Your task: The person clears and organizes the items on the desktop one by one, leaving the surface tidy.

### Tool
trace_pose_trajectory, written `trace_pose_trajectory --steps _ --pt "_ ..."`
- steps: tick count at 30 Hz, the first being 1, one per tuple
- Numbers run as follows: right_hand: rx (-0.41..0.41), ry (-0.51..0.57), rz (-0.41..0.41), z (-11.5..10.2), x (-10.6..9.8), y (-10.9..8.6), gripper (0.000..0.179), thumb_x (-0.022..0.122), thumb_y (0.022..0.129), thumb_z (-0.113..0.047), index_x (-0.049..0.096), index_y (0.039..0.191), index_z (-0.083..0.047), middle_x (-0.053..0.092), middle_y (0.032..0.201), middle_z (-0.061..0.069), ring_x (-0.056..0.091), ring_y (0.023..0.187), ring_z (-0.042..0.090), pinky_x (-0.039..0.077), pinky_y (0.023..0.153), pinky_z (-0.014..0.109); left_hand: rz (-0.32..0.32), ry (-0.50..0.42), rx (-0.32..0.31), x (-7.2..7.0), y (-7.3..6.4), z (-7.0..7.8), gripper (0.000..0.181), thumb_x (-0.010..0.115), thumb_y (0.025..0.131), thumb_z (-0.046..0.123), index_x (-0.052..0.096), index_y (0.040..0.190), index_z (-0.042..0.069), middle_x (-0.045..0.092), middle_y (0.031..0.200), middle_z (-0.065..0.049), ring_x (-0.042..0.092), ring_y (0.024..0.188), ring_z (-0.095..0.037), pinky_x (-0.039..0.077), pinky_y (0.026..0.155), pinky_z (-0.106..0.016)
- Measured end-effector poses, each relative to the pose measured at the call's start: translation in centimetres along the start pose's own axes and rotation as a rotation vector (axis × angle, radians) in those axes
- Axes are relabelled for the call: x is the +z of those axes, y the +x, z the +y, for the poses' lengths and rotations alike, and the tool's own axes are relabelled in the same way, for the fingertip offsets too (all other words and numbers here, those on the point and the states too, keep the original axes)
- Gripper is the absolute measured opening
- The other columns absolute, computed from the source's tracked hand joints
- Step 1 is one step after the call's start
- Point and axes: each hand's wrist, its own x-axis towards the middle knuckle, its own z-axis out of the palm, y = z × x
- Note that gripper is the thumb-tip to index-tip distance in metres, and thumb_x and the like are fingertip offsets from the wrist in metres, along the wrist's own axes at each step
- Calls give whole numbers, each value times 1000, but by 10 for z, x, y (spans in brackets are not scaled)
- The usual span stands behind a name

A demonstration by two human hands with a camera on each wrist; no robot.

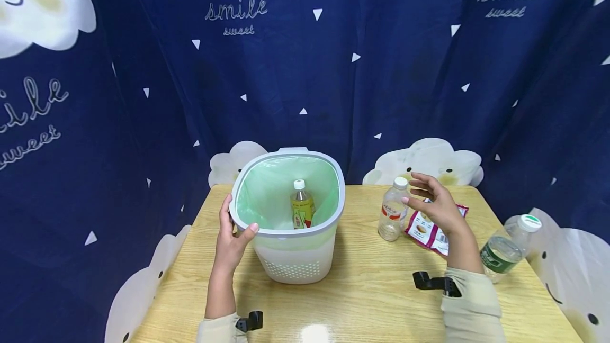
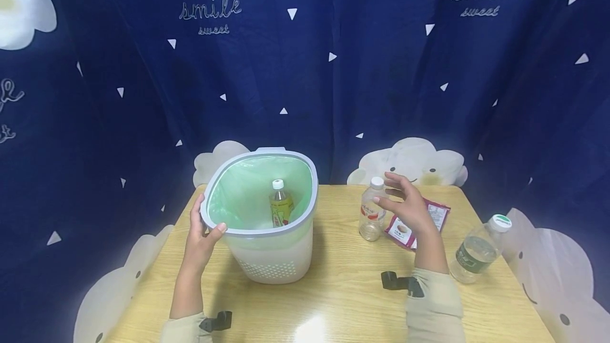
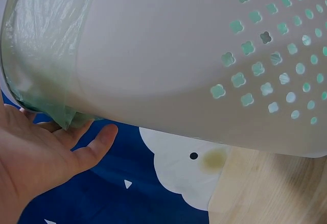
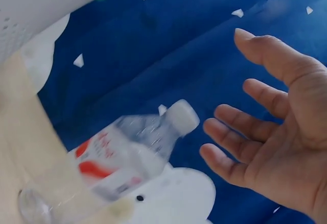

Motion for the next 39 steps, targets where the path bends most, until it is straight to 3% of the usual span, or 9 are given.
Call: trace_pose_trajectory --steps 10,16,22,30,35,39 --pt "62 35 175 49 12 6 70 69 84 -14 31 141 1 37 134 25 39 119 42 40 77 14 11 19 -3 0 0 1 86 62 80 10 11 149 12 18 151 -10 23 132 -25 34 93 -41" --pt "140 35 275 76 20 9 74 72 82 -16 32 142 -3 37 137 21 39 120 38 40 88 32 14 13 4 0 0 0 86 63 80 10 12 149 12 18 150 -10 23 132 -25 34 93 -41" --pt "191 72 263 92 27 13 80 73 81 -18 26 144 -3 32 140 21 34 123 38 34 96 48 20 5 15 0 1 0 86 63 79 9 12 149 10 18 150 -11 23 132 -26 32 94 -50" --pt "228 88 229 99 33 15 89 72 82 -15 14 148 -5 27 143 25 31 125 40 31 98 50 10 14 9 2 2 1 87 63 80 10 12 149 13 18 150 -9 24 132 -23 37 92 -35" --pt "235 93 194 107 36 18 91 71 82 -13 9 149 -4 30 142 26 34 125 38 33 97 47 12 1 19 1 2 0 87 63 79 10 12 149 11 16 151 -12 22 133 -26 32 95 -48" --pt "248 91 173 109 38 20 88 71 83 -19 14 148 -3 32 141 26 34 124 39 33 96 49 10 -2 21 1 2 -1 87 63 79 10 12 149 10 16 151 -13 20 133 -27 29 96 -53"
